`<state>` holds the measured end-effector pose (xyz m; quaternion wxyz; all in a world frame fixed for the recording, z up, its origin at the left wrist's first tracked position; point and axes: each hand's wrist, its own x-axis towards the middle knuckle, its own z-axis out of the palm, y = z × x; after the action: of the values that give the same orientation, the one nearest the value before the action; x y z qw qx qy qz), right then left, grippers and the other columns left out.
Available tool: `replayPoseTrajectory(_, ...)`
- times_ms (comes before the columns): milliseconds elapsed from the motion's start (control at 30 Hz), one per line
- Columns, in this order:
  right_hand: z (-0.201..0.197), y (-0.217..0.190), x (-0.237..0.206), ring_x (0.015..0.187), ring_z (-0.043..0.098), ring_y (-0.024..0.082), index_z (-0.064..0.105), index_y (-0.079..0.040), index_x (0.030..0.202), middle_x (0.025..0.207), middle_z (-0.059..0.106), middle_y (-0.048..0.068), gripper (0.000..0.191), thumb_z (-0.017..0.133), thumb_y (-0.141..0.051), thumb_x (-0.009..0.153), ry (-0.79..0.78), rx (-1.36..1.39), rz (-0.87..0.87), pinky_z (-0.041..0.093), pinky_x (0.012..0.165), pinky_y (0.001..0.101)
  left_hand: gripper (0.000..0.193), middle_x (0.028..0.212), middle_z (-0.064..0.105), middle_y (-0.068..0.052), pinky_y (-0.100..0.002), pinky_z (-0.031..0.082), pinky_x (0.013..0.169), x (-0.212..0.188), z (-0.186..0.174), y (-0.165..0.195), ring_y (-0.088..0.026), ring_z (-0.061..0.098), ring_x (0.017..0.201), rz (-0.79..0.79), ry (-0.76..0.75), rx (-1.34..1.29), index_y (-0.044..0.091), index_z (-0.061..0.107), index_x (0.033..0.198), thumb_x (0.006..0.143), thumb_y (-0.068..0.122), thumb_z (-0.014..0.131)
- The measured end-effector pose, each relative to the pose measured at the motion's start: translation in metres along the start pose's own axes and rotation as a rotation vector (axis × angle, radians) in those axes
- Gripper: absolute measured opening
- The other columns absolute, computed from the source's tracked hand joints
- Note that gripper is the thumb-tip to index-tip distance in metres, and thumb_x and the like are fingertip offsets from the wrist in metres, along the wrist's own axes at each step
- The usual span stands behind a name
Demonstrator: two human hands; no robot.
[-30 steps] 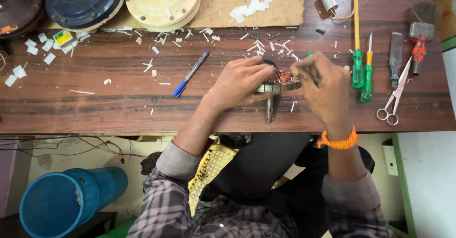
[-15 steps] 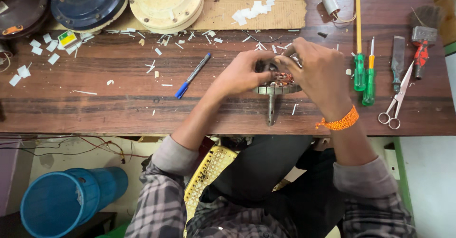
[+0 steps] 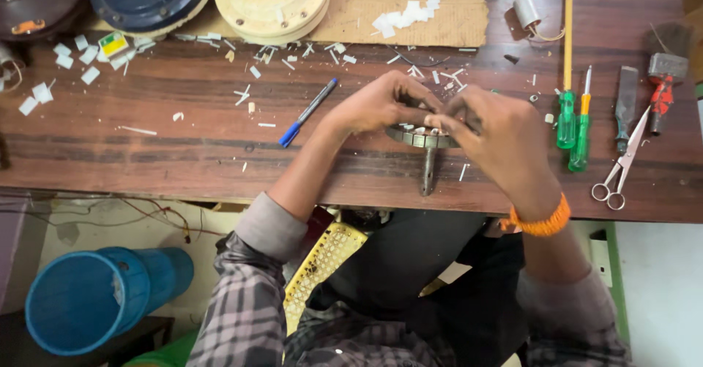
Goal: The person sits at a workbench and fits small copper pieces one at a time into the slots of a circular motor rotor held in a fixture, pressing each piece into place by hand and working around the rotor's circumference.
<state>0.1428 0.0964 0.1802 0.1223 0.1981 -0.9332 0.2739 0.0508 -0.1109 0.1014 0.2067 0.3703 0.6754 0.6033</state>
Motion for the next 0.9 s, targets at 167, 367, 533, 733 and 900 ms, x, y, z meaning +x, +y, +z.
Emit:
replayPoseTrajectory(167, -0.001, -0.015, -0.032, 0.079, 0.07, 0.029, 0.072, -0.004, 0.103, 0.093, 0.072, 0.012, 0.018, 0.079, -0.016, 0.092, 0.064, 0.081, -0.108, 0.054, 0.068, 0.037, 0.019, 0.101, 0.082, -0.005, -0.036, 0.045, 0.113, 0.002, -0.006, 0.002, -0.01, 0.072, 0.09, 0.097, -0.035, 0.165, 0.008, 0.081, 0.106, 0.09, 0.016, 0.079)
replayPoseTrajectory(367, 0.023, -0.011, -0.061, 0.083, 0.072, 0.029, 0.07, -0.004, 0.102, 0.096, 0.073, 0.013, 0.011, 0.074, -0.007, 0.092, 0.139, 0.203, -0.052, 0.057, 0.072, 0.0369, 0.018, 0.103, 0.081, -0.006, -0.045, 0.032, 0.126, 0.005, -0.006, 0.004, -0.014, 0.074, 0.095, 0.17, -0.043, 0.242, 0.012, 0.081, 0.106, 0.09, 0.019, 0.079)
replayPoseTrajectory(533, 0.069, -0.011, -0.08, 0.066, 0.068, 0.036, 0.075, -0.007, 0.096, 0.076, 0.069, 0.017, 0.014, 0.075, -0.004, 0.083, 0.08, 0.087, 0.044, 0.051, 0.058, 0.0428, 0.026, 0.105, 0.08, -0.005, -0.045, 0.042, 0.114, 0.002, -0.008, 0.018, -0.016, 0.073, 0.1, 0.154, -0.042, 0.247, 0.012, 0.081, 0.109, 0.091, 0.03, 0.078)
replayPoseTrajectory(733, 0.084, 0.01, -0.104, 0.065, 0.062, 0.032, 0.068, -0.004, 0.095, 0.08, 0.064, 0.017, 0.008, 0.072, -0.001, 0.089, 0.274, 0.229, 0.136, 0.048, 0.059, 0.0379, 0.063, 0.114, 0.069, -0.003, -0.039, 0.055, 0.091, -0.026, 0.024, 0.046, -0.022, 0.068, 0.106, 0.267, 0.112, 0.647, 0.014, 0.067, 0.129, 0.079, 0.047, 0.085)
replayPoseTrajectory(900, 0.062, 0.029, -0.102, 0.056, 0.052, 0.014, 0.073, -0.003, 0.099, 0.078, 0.069, 0.011, 0.01, 0.076, -0.001, 0.09, 0.339, 0.264, 0.337, 0.043, 0.052, 0.0338, 0.045, 0.111, 0.066, -0.001, -0.039, 0.054, 0.087, -0.031, 0.048, 0.041, -0.025, 0.064, 0.102, 0.339, 0.315, 0.879, 0.018, 0.068, 0.124, 0.084, 0.031, 0.082)
